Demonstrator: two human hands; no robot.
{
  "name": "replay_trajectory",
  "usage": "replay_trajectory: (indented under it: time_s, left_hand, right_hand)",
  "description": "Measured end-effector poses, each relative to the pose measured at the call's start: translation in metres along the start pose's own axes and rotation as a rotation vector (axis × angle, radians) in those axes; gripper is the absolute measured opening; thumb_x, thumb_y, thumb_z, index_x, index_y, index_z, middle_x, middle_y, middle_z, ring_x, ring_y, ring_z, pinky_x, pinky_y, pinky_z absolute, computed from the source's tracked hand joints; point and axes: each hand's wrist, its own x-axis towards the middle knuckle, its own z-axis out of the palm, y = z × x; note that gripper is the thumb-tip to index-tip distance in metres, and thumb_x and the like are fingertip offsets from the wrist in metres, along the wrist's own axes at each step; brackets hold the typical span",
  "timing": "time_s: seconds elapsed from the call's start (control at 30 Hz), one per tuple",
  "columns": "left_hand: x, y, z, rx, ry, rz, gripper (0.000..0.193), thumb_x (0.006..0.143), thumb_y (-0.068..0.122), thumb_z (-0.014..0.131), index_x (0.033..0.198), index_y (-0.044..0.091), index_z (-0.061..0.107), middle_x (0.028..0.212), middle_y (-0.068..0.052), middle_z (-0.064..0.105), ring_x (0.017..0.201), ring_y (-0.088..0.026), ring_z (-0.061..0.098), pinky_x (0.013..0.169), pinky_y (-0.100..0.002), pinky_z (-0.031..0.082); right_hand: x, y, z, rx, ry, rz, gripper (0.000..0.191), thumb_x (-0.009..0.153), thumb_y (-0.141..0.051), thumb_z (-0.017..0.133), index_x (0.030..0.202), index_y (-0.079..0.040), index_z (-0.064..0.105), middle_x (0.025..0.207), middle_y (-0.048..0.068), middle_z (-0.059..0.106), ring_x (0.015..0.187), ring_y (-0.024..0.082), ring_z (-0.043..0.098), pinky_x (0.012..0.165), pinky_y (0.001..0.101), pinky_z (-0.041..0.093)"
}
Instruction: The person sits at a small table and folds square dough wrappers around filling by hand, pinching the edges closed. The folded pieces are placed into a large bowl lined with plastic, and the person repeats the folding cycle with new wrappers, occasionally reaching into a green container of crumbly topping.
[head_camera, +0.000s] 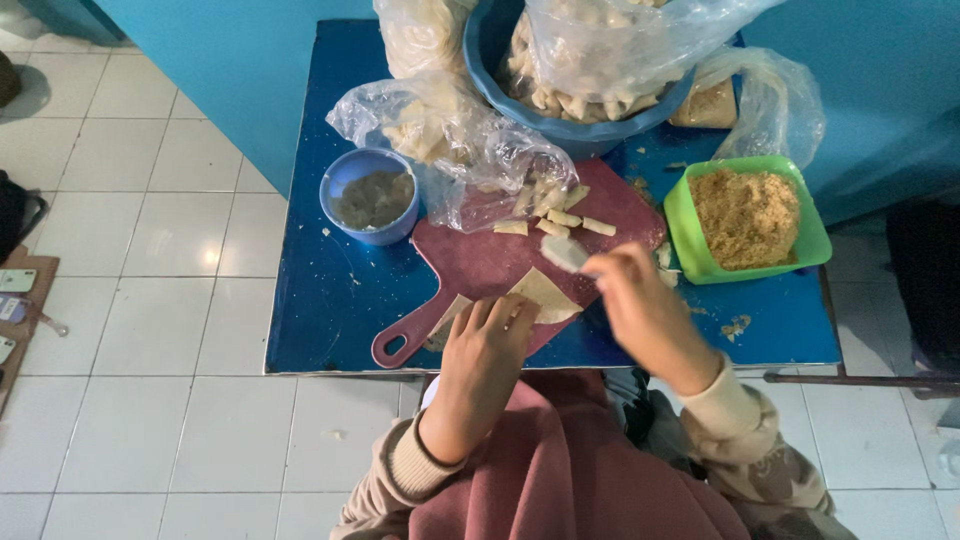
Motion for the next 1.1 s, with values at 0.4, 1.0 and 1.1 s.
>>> replay_trajectory:
  time_s: [0.4, 1.0, 1.1]
  left_hand:
    - [-0.001, 0.0, 0.001, 0.005, 0.002, 0.004, 0.028, 0.086, 0.007, 0.064, 0.114, 0.008, 0.067, 0.113, -0.008, 0.067, 0.101, -0.027, 0.064, 0.09, -0.04, 0.051]
    - [-0.002, 0.0, 0.004, -0.022, 0.032, 0.001, 0.024, 0.085, 0.007, 0.068, 0.109, 0.008, 0.07, 0.11, -0.007, 0.067, 0.103, -0.027, 0.065, 0.09, -0.039, 0.052]
    - [-0.003, 0.0, 0.005, -0.02, 0.025, -0.011, 0.023, 0.085, 0.008, 0.069, 0.108, 0.008, 0.07, 0.11, -0.008, 0.067, 0.101, -0.027, 0.064, 0.089, -0.039, 0.052]
  right_hand:
    - [0.0, -0.019, 0.025, -0.192, -0.019, -0.205, 0.054, 0.083, 0.002, 0.063, 0.136, -0.01, 0.06, 0.106, 0.012, 0.058, 0.094, 0.033, 0.061, 0.082, 0.0417, 0.049]
    - [0.018, -0.013, 0.011, -0.569, -0.069, -0.441, 0.028, 0.084, -0.009, 0.064, 0.112, -0.004, 0.067, 0.085, 0.004, 0.049, 0.08, 0.019, 0.056, 0.07, 0.0328, 0.048]
    - [0.019, -0.013, 0.007, -0.568, -0.06, -0.41, 0.024, 0.085, -0.008, 0.065, 0.109, -0.006, 0.068, 0.084, 0.004, 0.048, 0.079, 0.019, 0.055, 0.069, 0.033, 0.047]
